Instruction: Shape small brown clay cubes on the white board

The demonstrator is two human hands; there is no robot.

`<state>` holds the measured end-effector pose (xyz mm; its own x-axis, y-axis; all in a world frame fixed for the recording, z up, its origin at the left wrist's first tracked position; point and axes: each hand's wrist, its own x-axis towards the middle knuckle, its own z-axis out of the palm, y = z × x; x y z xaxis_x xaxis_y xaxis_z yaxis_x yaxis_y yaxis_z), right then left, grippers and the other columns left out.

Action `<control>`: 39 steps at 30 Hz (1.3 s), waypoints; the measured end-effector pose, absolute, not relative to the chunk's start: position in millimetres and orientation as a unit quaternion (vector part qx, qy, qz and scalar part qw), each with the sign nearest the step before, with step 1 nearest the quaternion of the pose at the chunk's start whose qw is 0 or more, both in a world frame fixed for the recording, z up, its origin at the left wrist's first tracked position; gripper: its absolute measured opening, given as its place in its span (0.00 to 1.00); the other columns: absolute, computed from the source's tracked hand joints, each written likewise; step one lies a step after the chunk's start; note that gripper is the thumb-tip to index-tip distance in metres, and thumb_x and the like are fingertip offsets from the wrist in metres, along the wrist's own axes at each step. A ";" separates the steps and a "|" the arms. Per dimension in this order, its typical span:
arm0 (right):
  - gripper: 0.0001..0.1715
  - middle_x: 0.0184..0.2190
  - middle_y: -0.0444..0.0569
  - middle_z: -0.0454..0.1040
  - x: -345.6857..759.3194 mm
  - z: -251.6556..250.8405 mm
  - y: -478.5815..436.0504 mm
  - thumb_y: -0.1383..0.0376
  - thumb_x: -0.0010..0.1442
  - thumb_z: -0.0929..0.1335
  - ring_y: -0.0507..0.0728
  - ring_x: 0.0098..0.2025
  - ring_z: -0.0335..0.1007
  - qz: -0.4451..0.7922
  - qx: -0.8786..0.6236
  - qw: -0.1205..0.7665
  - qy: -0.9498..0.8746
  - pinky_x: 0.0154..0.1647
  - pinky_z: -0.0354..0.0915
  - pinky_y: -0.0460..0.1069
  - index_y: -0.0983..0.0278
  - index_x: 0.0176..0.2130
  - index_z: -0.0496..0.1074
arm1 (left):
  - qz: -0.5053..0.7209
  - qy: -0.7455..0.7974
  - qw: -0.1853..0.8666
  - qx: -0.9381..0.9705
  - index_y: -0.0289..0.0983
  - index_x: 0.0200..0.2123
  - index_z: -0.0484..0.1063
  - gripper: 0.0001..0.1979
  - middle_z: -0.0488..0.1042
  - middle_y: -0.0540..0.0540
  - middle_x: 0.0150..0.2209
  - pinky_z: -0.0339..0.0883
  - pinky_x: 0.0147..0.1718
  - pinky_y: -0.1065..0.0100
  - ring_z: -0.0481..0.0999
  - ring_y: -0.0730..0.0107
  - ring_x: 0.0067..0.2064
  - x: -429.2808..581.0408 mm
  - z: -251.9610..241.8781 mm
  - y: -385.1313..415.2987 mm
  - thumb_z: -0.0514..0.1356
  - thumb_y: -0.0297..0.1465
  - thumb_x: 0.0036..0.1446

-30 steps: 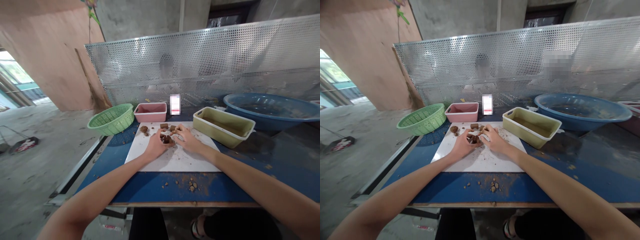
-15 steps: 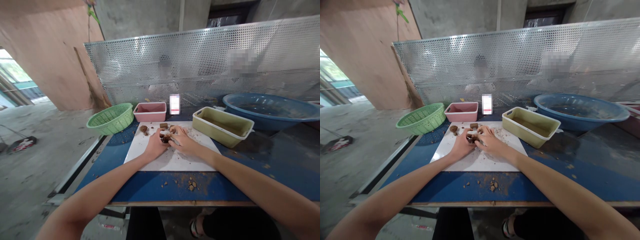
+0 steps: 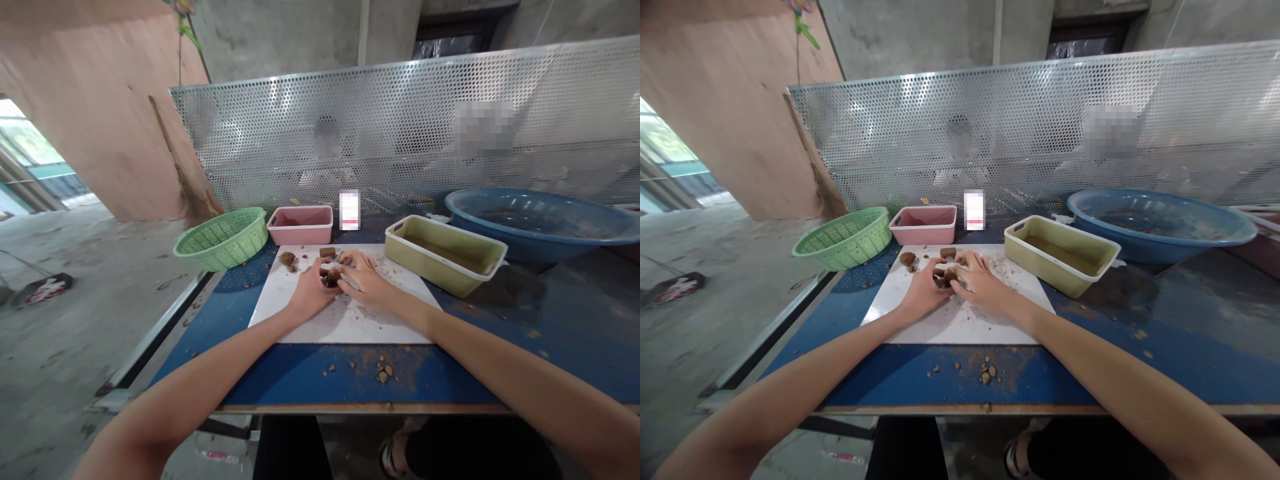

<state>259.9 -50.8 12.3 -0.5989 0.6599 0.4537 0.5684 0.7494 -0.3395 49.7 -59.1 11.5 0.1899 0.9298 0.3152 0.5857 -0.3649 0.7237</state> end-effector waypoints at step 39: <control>0.24 0.64 0.55 0.64 258.8 11.1 -45.6 0.54 0.79 0.58 0.69 0.69 0.58 0.091 -0.353 0.269 -0.891 0.71 0.55 0.70 0.47 0.66 0.72 | 0.362 0.462 0.236 0.774 0.44 0.61 0.69 0.32 0.86 0.46 0.45 0.73 0.54 0.55 0.85 0.54 0.51 25.2 20.6 -40.4 0.73 0.37 0.55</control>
